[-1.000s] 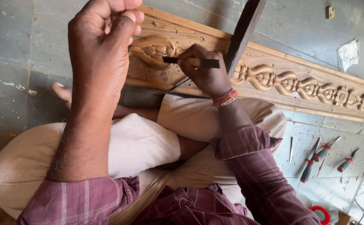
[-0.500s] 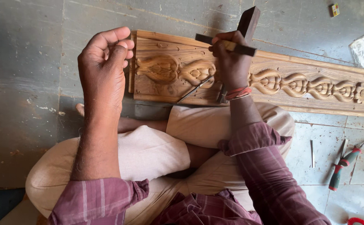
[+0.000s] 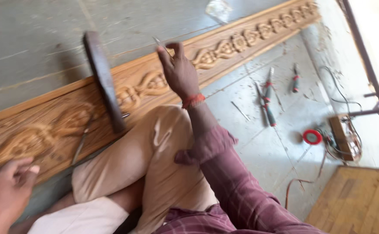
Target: The person is sitting on the floor and carving intricate floral patterns into a long wooden plank. They use a chisel held in the left hand and a wooden mallet in the right hand to strike the chisel, removing wood shavings. The person occasionally pauses to clear debris from the carved area with their hand.
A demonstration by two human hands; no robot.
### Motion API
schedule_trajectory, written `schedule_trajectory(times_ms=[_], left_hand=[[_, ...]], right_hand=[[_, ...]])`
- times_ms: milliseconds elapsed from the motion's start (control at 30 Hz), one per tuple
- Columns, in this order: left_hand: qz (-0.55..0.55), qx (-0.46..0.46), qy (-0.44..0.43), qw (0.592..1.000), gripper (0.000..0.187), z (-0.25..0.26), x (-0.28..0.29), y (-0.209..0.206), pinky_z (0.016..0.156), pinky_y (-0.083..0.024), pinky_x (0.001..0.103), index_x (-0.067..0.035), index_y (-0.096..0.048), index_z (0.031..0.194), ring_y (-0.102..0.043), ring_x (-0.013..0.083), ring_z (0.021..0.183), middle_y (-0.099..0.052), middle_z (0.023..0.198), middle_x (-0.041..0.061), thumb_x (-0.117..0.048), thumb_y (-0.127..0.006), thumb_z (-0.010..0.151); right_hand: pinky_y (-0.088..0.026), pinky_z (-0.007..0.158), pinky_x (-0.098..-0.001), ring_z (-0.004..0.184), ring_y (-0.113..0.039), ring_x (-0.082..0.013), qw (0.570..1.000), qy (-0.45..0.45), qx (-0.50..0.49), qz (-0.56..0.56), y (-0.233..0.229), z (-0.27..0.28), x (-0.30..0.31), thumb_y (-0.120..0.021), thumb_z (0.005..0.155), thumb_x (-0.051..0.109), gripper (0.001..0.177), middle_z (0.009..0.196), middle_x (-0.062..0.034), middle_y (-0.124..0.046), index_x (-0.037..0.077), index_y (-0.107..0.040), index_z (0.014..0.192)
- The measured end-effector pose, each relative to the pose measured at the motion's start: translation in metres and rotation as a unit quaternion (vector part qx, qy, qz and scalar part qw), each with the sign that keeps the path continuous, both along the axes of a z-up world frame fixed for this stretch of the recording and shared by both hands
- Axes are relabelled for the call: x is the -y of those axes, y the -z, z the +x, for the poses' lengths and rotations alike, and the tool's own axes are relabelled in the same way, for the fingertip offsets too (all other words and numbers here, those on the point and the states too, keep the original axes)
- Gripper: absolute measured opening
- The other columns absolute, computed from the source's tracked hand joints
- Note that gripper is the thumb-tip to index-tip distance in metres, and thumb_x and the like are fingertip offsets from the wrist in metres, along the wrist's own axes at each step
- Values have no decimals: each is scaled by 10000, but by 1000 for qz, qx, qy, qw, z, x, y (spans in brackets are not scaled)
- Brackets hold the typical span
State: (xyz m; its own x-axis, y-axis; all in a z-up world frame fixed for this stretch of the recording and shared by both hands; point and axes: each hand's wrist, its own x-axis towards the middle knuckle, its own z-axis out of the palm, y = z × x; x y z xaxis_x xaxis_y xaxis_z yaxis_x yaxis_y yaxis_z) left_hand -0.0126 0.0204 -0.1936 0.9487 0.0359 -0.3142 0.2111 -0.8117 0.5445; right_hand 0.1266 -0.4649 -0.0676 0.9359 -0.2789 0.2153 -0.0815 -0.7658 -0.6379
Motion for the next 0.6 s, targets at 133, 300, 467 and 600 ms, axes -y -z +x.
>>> schedule_trajectory(times_ms=[133,300,467,600], left_hand=[[2,91,76,993,402,-3,-26,82,943,-575,364,-84,-741,1255,-741,258,979,-757,1053,170,-343,-750,949],[203,-20,141,969,431,21,-19,103,974,-575,377,-111,-759,1258,-737,276,1032,-762,1065,166,-348,-788,899],[245,-71,158,954,425,46,1,82,972,-577,380,-116,-757,1259,-737,276,1034,-761,1073,159,-348,-778,904],[243,-77,158,954,419,54,15,70,970,-578,382,-120,-755,1260,-737,276,1035,-760,1080,154,-348,-770,908]], right_hand=[[-543,771,-515,891,-683,-424,989,26,-75,-128,67,-17,71,-589,956,199,263,1057,-223,-649,91,-643,1190],[-553,868,-485,1002,-669,-396,992,-43,-31,-115,136,-56,76,-593,963,71,348,1157,-154,-643,146,-672,1293],[-515,988,-488,1157,-657,-364,968,-176,42,-175,121,-66,65,-655,839,117,478,1233,-129,-639,172,-661,1314],[-513,1057,-444,1238,-632,-365,998,-66,16,-18,124,-87,90,-653,941,132,404,1429,-151,-617,147,-623,1344]])
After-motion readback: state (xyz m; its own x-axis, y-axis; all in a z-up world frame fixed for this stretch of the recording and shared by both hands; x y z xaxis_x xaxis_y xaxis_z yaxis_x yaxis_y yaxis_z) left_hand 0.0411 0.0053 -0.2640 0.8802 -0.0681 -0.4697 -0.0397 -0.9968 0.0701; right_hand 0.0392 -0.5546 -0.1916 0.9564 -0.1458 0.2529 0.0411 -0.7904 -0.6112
